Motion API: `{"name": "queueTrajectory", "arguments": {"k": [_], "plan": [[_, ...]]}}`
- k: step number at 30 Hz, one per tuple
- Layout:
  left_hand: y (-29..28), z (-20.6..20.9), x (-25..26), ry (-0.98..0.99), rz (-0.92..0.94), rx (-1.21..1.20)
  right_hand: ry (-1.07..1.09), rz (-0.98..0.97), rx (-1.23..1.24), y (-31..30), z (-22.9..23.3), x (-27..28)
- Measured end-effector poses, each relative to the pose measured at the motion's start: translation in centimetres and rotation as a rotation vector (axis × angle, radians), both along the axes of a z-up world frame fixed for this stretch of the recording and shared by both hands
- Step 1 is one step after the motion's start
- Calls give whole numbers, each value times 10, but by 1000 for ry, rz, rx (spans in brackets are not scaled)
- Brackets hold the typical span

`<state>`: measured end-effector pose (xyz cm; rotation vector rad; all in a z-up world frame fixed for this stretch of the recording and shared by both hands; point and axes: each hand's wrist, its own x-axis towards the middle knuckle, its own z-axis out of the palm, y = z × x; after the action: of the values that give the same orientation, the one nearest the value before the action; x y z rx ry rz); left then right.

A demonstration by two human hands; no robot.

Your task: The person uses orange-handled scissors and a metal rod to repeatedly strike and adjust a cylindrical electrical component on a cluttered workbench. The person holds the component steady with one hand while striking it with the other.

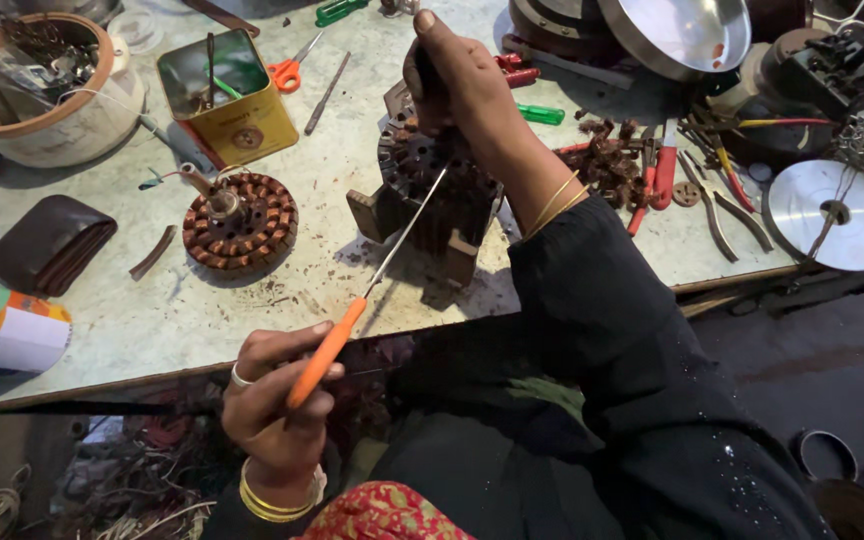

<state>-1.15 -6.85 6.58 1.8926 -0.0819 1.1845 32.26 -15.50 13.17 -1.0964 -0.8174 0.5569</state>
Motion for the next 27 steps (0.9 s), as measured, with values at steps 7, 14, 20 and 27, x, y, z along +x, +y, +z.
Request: {"name": "queueTrajectory", "arguments": {"k": [7,14,20,27], "plan": [[-3,10,2,12,-95,-129,-75,-7,-10,-1,1,-1],[2,12,3,19,-263,-205,-50,-16,-26,-3,4,-4],[3,4,-6,63,-146,-137,-243,-152,-56,-24,8,-15],[7,-18,-2,12,-136,-440,-467,-443,-24,-93,-19,-55]]}}
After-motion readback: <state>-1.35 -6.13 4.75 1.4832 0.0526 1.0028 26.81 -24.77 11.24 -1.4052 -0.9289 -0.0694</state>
